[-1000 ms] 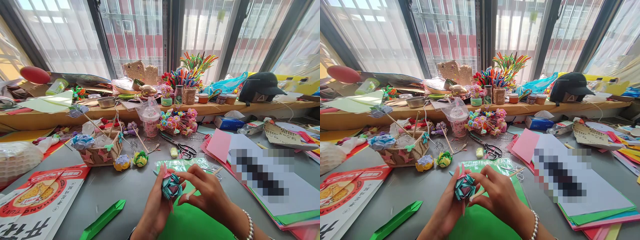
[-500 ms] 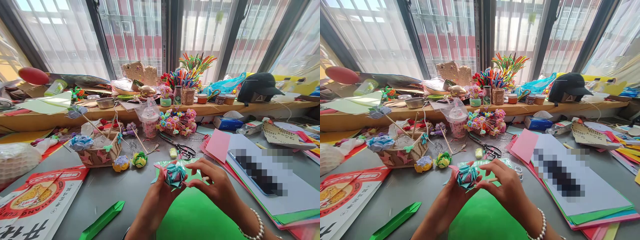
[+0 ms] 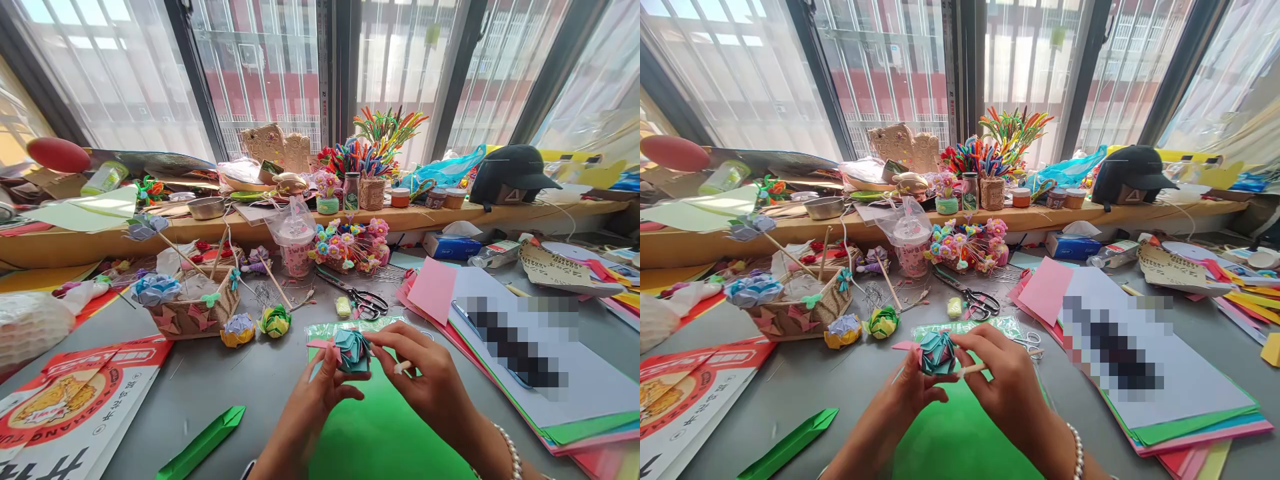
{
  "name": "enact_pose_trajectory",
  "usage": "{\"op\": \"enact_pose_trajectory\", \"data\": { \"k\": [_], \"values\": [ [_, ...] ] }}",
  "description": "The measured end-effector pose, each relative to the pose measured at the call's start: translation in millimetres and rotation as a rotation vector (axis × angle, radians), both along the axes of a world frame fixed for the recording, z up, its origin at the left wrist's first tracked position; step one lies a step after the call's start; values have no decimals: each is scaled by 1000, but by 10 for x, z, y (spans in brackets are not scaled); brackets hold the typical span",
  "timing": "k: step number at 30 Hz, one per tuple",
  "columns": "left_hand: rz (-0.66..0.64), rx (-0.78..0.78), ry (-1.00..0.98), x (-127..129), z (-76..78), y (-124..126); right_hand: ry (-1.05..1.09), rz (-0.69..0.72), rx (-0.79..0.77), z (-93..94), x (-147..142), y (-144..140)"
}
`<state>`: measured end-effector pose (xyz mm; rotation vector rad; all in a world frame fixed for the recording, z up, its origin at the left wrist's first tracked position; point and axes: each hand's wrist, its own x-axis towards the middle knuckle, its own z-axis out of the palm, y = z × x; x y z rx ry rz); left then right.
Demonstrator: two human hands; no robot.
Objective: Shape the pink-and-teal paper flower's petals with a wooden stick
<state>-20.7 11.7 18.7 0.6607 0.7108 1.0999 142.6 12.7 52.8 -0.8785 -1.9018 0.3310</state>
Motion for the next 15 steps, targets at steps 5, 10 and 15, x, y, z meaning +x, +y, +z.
{"op": "enact_pose_trajectory", "data": {
  "k": [5,10,15],
  "values": [
    [-15,20,2,-9,123,-51,-9,-3,-36,5,33,5],
    [26,85,5,0,178,-72,-35,-33,79,9,44,39],
    [77,160,171,-1,170,-87,-69,-55,195,2,55,21]
  ]
}}
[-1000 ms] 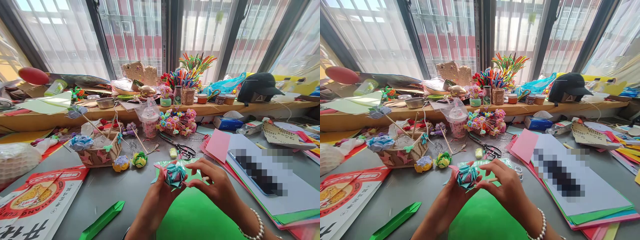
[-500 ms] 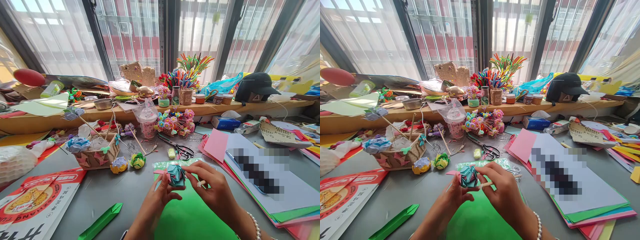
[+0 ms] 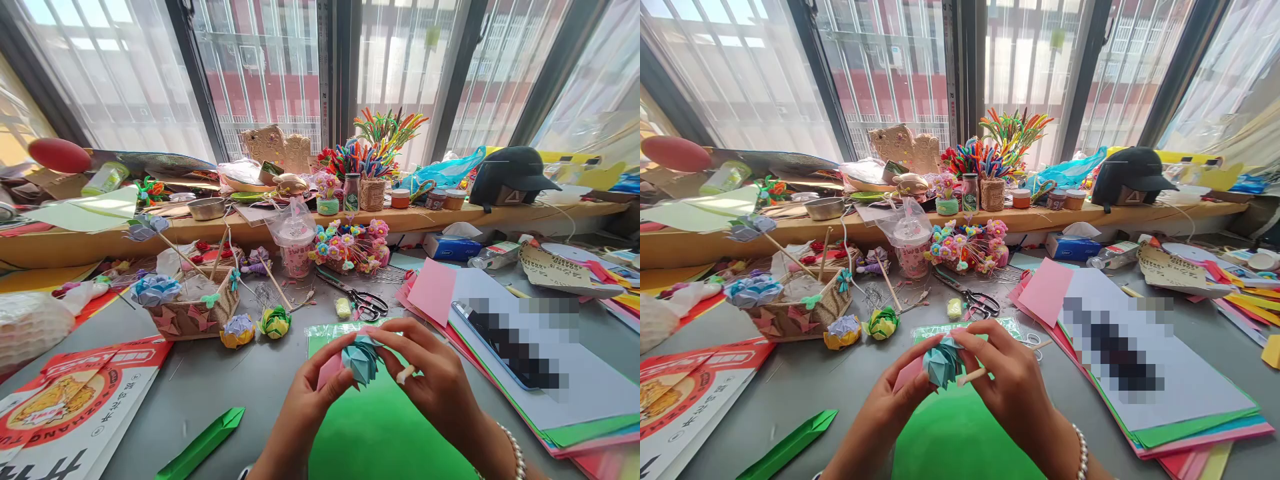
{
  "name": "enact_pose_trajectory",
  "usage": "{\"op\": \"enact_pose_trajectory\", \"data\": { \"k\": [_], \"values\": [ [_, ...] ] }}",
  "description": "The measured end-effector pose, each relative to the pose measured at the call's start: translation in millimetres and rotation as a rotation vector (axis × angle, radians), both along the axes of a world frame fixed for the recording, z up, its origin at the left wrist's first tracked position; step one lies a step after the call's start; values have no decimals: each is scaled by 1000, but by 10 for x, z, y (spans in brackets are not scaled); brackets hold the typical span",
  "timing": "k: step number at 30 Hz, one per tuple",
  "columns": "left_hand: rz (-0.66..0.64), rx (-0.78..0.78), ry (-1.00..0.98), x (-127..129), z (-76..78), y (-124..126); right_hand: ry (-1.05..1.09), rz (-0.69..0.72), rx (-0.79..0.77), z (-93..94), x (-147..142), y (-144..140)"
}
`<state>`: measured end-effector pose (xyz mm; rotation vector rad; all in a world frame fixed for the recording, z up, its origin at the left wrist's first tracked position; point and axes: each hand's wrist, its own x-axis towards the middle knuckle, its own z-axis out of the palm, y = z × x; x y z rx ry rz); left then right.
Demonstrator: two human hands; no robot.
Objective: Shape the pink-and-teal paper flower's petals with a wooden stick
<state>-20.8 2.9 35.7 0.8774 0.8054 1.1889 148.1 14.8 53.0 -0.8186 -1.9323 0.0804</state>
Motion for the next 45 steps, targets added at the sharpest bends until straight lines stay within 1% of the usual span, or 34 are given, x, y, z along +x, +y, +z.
{"op": "enact_pose_trajectory", "data": {
  "k": [3,9,15,18,21,24,26,31,36,45],
  "values": [
    [79,67,68,15,29,-32,-25,49,61,-14,11,-28],
    [102,73,51,27,42,-73,-80,63,163,-17,10,-76],
    [139,92,29,22,27,-73,-58,28,226,-34,-19,-117],
    [178,177,65,26,47,-76,-43,6,230,-26,-29,-123],
    [212,319,118,27,71,-88,-23,-40,221,11,-34,-117],
    [200,449,153,17,72,-98,-31,-38,248,48,-35,-111],
    [173,489,162,4,57,-100,-37,-35,266,60,-37,-113],
    [128,509,188,-17,15,-93,-54,-58,311,50,-64,-132],
    [143,546,236,-20,9,-85,-67,-104,342,7,-98,-144],
    [134,610,324,-63,0,-57,-76,-130,366,-73,-143,-170]
  ]
}}
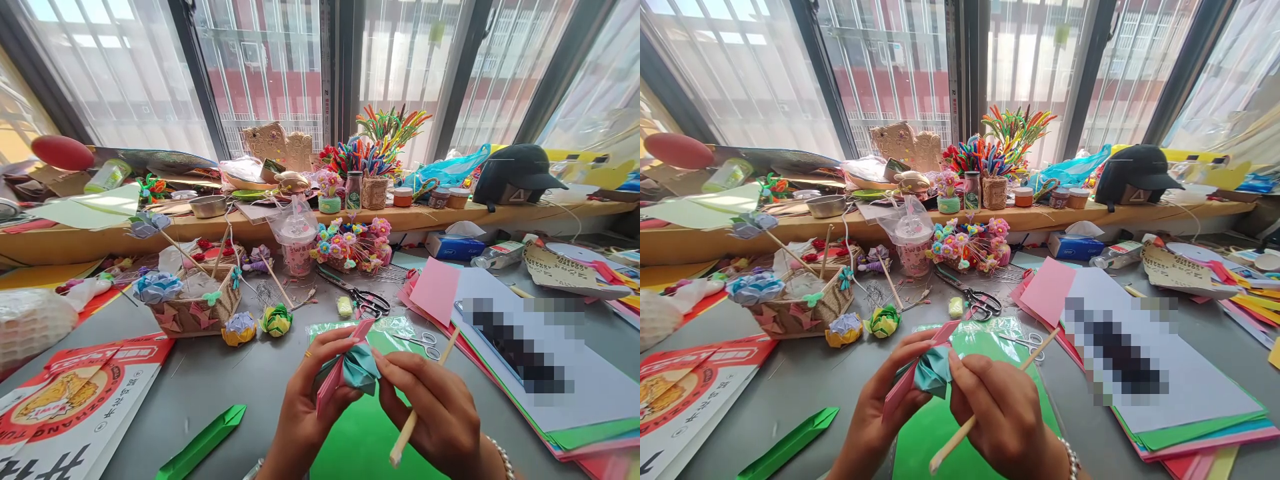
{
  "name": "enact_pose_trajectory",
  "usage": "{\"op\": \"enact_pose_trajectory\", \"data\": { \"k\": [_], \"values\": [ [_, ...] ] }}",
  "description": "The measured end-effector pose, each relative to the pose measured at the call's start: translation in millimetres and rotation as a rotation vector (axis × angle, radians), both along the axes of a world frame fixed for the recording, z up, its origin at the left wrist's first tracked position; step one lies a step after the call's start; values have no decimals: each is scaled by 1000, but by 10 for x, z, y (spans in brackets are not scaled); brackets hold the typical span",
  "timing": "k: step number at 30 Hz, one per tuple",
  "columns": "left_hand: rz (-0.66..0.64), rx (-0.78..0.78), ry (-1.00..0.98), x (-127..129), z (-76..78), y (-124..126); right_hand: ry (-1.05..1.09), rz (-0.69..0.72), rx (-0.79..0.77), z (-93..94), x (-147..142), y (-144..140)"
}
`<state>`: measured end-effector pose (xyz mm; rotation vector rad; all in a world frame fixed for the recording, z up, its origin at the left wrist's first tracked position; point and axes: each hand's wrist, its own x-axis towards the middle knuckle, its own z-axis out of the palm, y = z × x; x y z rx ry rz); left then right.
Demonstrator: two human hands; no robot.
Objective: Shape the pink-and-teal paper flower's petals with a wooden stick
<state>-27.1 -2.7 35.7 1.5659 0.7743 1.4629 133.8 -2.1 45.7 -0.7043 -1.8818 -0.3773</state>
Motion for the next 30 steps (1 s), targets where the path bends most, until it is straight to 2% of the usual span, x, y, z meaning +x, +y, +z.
{"op": "enact_pose_trajectory", "data": {
  "k": [5,8,10,13,17,19,21,24,30],
  "values": [
    [51,-9,31,-7,6,1,11,51,-109,-36,8,51],
    [113,-31,72,9,-5,-7,95,127,-325,-1,35,84],
    [167,10,126,25,-26,-6,176,145,-493,40,58,98],
    [258,111,210,45,-69,14,268,113,-599,97,104,117],
    [317,177,289,39,-96,44,189,166,-499,105,171,131],
    [297,166,310,21,-81,47,46,210,-377,76,192,133],
    [252,133,318,3,-55,42,-68,195,-300,39,204,134],
    [196,92,296,-9,-25,32,-124,165,-274,-7,210,138],
    [160,-7,106,32,-20,23,-125,164,-237,-17,172,142]
  ]
}}
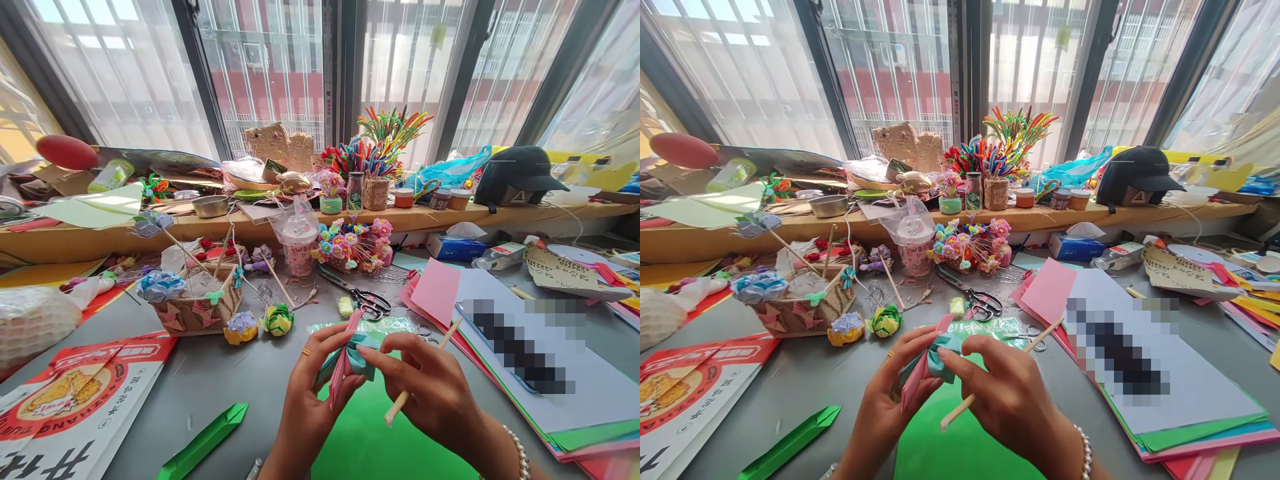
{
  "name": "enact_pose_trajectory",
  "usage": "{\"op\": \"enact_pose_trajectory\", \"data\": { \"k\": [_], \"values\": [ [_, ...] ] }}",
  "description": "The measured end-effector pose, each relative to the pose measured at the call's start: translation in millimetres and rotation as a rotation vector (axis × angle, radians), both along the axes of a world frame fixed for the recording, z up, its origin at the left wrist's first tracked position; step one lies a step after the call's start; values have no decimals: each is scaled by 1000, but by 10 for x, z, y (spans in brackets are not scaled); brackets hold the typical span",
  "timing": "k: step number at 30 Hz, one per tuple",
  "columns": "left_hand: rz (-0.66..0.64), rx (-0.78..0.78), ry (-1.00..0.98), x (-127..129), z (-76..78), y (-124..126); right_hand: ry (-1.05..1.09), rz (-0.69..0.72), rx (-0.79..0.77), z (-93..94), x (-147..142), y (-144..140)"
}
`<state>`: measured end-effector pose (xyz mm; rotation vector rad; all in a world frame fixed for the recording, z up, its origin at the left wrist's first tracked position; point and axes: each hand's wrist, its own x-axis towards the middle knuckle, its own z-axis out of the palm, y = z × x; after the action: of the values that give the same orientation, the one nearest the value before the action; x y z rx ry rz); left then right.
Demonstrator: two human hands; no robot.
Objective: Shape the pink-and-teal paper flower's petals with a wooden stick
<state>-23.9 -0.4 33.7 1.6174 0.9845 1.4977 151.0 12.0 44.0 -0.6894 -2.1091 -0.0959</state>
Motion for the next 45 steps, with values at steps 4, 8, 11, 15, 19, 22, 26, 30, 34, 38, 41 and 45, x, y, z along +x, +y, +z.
{"op": "enact_pose_trajectory", "data": {
  "k": [4,8,11,15,19,22,26,30,34,38,41,45],
  "values": [
    [-29,-102,-58,-11,36,1,17,9,-45,44,-25,-4],
    [-193,-361,-10,-91,53,47,3,29,-71,83,-6,4],
    [-254,-475,94,-167,31,100,-38,44,-102,85,-6,27],
    [-284,-532,143,-276,18,152,-88,42,-148,36,-61,48],
    [-317,-621,117,-367,42,176,-125,32,-207,-36,-134,36],
    [-294,-641,99,-366,49,178,-111,5,-235,-73,-169,37],
    [-282,-611,63,-316,53,169,-36,-30,-272,-87,-170,60],
    [-337,-581,75,-320,83,159,57,22,-352,-23,-130,45],
    [-444,-530,-42,-350,84,140,127,132,-456,106,-67,6],
    [-516,-505,-169,-353,27,126,188,158,-437,154,-22,11],
    [-553,-542,-187,-354,-26,132,138,170,-342,137,-19,18],
    [-627,-571,-183,-350,-54,137,93,219,-286,149,-32,-10]
  ]
}}
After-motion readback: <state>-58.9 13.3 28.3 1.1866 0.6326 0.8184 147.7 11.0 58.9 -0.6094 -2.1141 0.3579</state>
